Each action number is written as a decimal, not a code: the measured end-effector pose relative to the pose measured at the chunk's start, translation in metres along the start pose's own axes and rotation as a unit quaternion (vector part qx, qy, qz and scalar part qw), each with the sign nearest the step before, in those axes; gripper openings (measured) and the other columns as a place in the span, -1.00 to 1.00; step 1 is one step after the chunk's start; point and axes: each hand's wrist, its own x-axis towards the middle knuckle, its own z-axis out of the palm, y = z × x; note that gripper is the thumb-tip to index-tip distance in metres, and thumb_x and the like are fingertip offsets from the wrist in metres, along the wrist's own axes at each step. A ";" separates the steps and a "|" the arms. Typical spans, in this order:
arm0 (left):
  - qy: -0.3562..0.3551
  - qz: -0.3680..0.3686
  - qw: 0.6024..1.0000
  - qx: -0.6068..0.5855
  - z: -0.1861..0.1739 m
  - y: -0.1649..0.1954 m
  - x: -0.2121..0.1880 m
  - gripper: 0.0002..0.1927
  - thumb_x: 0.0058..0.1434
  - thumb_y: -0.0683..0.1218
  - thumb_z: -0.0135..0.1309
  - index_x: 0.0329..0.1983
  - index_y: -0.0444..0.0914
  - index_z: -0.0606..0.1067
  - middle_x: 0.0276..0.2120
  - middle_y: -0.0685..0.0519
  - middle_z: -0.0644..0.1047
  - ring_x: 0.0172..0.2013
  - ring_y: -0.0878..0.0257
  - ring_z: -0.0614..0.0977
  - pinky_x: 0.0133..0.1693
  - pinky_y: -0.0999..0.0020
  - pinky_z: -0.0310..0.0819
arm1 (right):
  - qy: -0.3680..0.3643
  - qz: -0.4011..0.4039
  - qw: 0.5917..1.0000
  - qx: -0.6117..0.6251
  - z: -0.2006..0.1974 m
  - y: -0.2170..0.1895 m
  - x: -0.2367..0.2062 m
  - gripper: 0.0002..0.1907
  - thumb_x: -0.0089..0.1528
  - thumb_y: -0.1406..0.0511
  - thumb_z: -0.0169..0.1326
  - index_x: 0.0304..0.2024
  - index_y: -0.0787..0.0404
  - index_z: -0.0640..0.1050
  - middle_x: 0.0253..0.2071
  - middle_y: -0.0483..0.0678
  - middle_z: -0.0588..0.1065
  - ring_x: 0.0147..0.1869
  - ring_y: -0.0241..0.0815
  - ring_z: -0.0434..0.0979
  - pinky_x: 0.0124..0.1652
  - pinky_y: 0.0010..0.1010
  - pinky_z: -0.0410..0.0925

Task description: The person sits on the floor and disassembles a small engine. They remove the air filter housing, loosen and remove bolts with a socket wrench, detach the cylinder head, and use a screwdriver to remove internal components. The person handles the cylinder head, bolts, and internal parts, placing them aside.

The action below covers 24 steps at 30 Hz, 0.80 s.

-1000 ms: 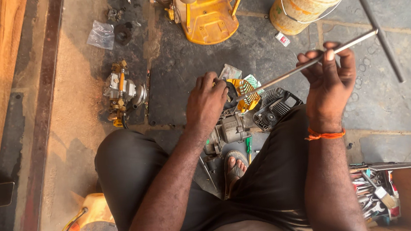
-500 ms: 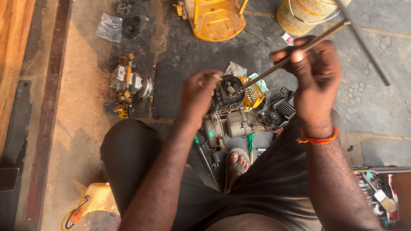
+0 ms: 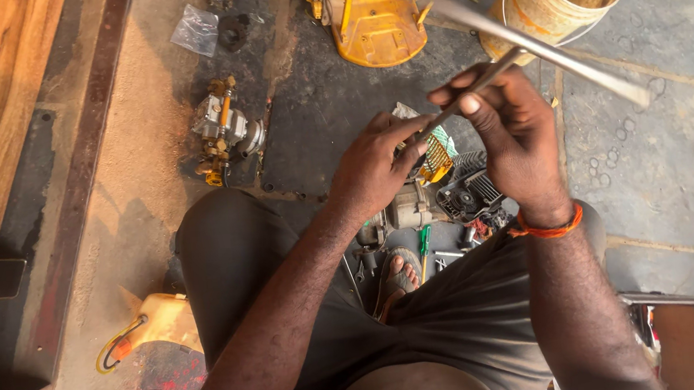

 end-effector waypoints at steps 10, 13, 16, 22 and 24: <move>0.046 0.082 0.995 0.015 0.008 -0.007 0.009 -0.74 0.33 -0.13 0.14 0.07 -0.25 0.53 -0.06 0.02 0.61 -0.02 0.13 0.68 0.02 0.16 0.61 | -0.055 0.057 0.997 0.009 -0.003 -0.007 0.008 -0.60 0.43 0.39 0.05 0.30 0.33 0.36 0.15 0.08 0.55 0.30 -0.16 0.56 0.31 -0.28 0.45; 0.088 0.074 0.991 0.063 0.016 -0.005 0.010 -0.79 0.32 -0.05 0.24 -0.05 -0.20 0.54 -0.17 0.04 0.64 -0.11 0.13 0.70 -0.03 0.16 0.60 | -0.001 0.044 0.999 -0.032 0.002 0.003 0.005 -0.59 0.37 0.45 0.18 0.24 0.37 0.39 0.11 0.10 0.55 0.24 -0.15 0.59 0.26 -0.29 0.49; 0.112 0.035 0.991 0.056 0.022 0.002 0.016 -0.73 0.29 0.02 0.29 -0.15 -0.20 0.48 -0.25 0.03 0.60 -0.15 0.12 0.70 -0.12 0.19 0.61 | 0.055 0.015 0.998 0.021 0.008 0.015 0.004 -0.62 0.36 0.50 0.22 0.16 0.33 0.38 0.04 0.08 0.58 0.17 -0.15 0.63 0.19 -0.30 0.52; 0.109 0.001 0.994 0.021 0.016 0.016 0.027 -0.48 0.15 0.08 0.28 0.03 -0.31 0.42 -0.17 -0.09 0.51 -0.19 0.00 0.66 -0.26 0.11 0.58 | 0.140 -0.023 0.989 0.049 0.019 0.029 0.005 -0.78 0.38 0.51 0.20 -0.01 0.32 0.42 -0.02 0.07 0.58 0.10 -0.15 0.65 0.09 -0.29 0.56; 0.116 0.060 0.991 0.011 0.013 0.018 0.023 -0.52 0.27 0.04 0.18 0.15 -0.30 0.43 -0.11 -0.07 0.52 -0.14 0.00 0.66 -0.20 0.11 0.59 | 0.131 0.001 0.991 0.025 0.018 0.026 0.005 -0.88 0.41 0.48 0.17 -0.07 0.34 0.47 0.00 0.09 0.61 0.09 -0.12 0.68 0.11 -0.26 0.57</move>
